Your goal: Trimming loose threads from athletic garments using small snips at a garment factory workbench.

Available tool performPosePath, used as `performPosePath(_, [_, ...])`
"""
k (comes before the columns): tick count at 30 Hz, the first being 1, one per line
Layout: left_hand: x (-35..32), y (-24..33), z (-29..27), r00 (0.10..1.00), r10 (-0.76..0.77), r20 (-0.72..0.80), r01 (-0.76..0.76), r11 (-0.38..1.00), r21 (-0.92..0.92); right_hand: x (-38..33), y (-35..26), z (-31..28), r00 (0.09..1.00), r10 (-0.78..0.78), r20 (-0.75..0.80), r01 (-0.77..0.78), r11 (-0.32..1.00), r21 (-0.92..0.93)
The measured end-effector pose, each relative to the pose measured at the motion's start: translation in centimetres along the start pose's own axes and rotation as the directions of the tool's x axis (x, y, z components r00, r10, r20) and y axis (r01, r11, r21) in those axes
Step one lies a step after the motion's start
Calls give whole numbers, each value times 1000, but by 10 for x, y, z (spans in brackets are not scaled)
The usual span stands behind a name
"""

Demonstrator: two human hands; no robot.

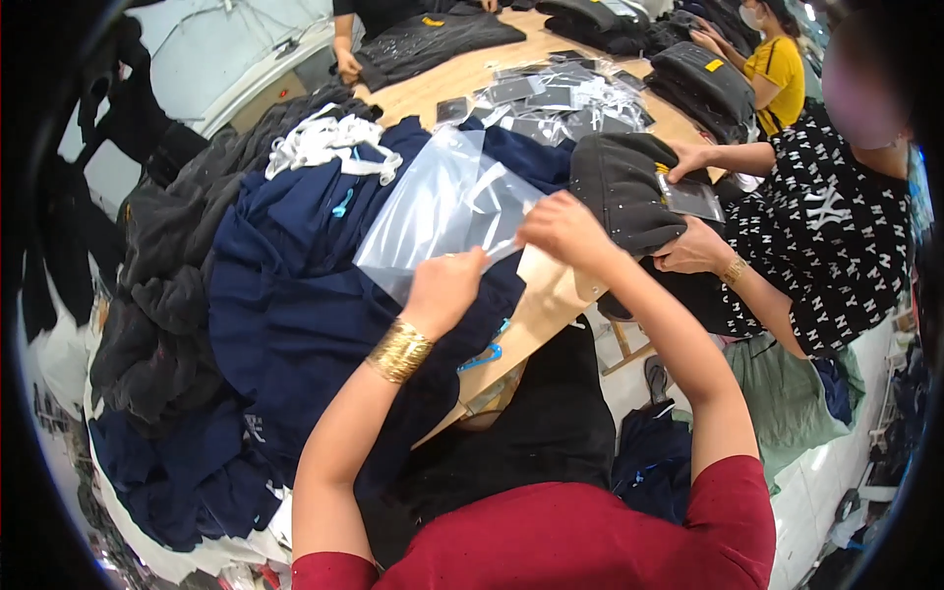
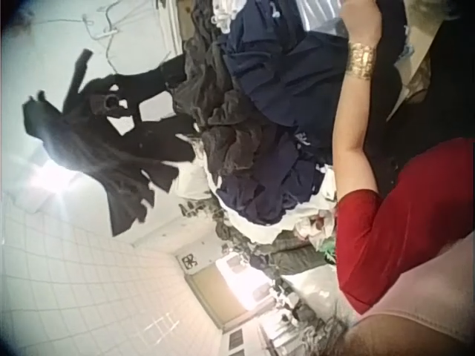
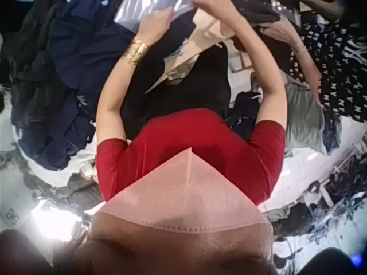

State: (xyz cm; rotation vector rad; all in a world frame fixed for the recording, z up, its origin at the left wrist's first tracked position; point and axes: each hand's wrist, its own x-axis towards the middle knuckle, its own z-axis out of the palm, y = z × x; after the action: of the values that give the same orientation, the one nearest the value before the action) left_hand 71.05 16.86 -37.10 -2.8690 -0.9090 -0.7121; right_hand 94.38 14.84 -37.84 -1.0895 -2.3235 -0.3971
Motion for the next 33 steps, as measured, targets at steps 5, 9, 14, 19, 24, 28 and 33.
performPosePath(5, [13,-10,-26,996,-80,39,80,997,-11,7,25,-27,991,131,19,-130,991,-34])
performPosePath(9, [24,-8,-25,998,-63,18,63,998,3,24,1,-18,999,38,-30,-34,992,122])
performPosePath(14, [26,-6,-24,1000,11,-29,-11,1000,15,40,-13,-11,996,32,-78,-21,990,140])
performPosePath(19, [28,-11,-25,993,78,-89,-76,997,23,31,5,-16,999,-33,-20,35,995,95])
performPosePath(24, [19,-42,-49,989,25,-147,-10,995,98,6,50,-52,996,53,-69,-61,991,-117])
performPosePath(28, [19,-49,-43,990,44,-132,-33,996,83,13,51,-61,993,119,9,-116,980,-159])
performPosePath(33, [54,-55,-38,997,-69,-22,69,997,29,47,80,-47,917,397,-43,-386,908,165])
